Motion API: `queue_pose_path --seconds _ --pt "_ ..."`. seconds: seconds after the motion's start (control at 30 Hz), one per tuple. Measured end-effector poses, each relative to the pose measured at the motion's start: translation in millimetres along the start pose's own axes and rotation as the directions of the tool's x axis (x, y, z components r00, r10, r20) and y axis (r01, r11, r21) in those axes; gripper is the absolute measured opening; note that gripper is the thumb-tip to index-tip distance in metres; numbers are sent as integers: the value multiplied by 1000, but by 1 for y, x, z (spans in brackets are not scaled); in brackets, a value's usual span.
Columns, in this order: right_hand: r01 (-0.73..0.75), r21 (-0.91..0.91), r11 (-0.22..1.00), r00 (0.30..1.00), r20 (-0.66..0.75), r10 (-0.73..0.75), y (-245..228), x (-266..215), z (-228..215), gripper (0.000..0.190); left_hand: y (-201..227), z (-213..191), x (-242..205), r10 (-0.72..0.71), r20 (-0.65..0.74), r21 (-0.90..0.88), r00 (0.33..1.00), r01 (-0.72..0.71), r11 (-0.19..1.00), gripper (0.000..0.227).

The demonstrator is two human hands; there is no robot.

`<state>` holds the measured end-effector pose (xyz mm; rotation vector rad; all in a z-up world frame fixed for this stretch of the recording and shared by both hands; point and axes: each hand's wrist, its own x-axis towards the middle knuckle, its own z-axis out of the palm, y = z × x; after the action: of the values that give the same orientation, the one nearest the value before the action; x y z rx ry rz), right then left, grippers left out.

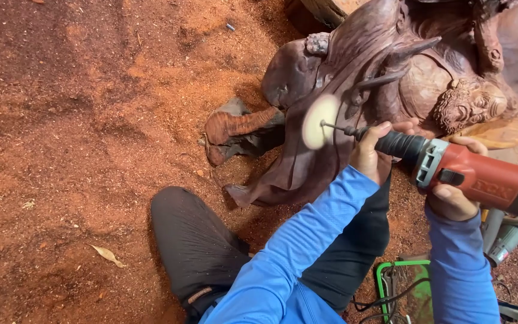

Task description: Using a handheld power sander to smooth and polish the surface of a large wooden statue

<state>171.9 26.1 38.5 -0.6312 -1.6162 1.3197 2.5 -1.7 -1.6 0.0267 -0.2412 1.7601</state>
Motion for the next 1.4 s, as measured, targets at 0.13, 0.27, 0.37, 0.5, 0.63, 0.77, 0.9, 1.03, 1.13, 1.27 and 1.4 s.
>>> queue_pose_path --seconds 0.13,0.27,0.37,0.5,0.63,0.77,0.9,1.03,1.13,1.27,1.4 --pt "-83 111 990 997 12 82 -18 2 13 85 -8 -5 -9 43 -115 127 992 -29 992 36" --pt "-178 234 956 984 46 171 -36 1 19 85 -16 -3 -20 58 -128 181 990 -34 983 38" --pt "-223 291 930 975 48 218 -43 -5 15 81 -22 -5 -25 45 -108 161 993 -27 987 38" --pt "-192 253 948 981 55 184 -52 -18 18 80 -34 -14 -38 22 -64 173 998 -11 985 37" --pt "-183 218 959 981 -24 192 -51 -47 10 84 -42 -16 -60 -34 -158 172 987 61 983 39" --pt "-175 300 938 976 -71 205 -41 -84 -1 86 -46 -19 -87 -95 -148 232 984 128 964 42" --pt "-179 323 929 966 -124 229 -27 -120 -3 88 -49 -42 -119 -153 -184 240 971 196 951 42" --pt "-155 443 883 972 -93 218 -17 -127 16 80 -44 -46 -125 -130 -258 318 958 211 925 44" --pt "-84 492 867 978 -126 167 -9 -128 18 76 -42 -45 -107 -134 -219 350 967 206 914 40" --pt "-50 476 878 977 -159 142 -16 -121 15 76 -44 -38 -95 -161 -135 338 978 198 920 39" --pt "-72 442 894 971 -176 165 -18 -127 7 79 -48 -40 -102 -193 -151 348 970 235 908 41"
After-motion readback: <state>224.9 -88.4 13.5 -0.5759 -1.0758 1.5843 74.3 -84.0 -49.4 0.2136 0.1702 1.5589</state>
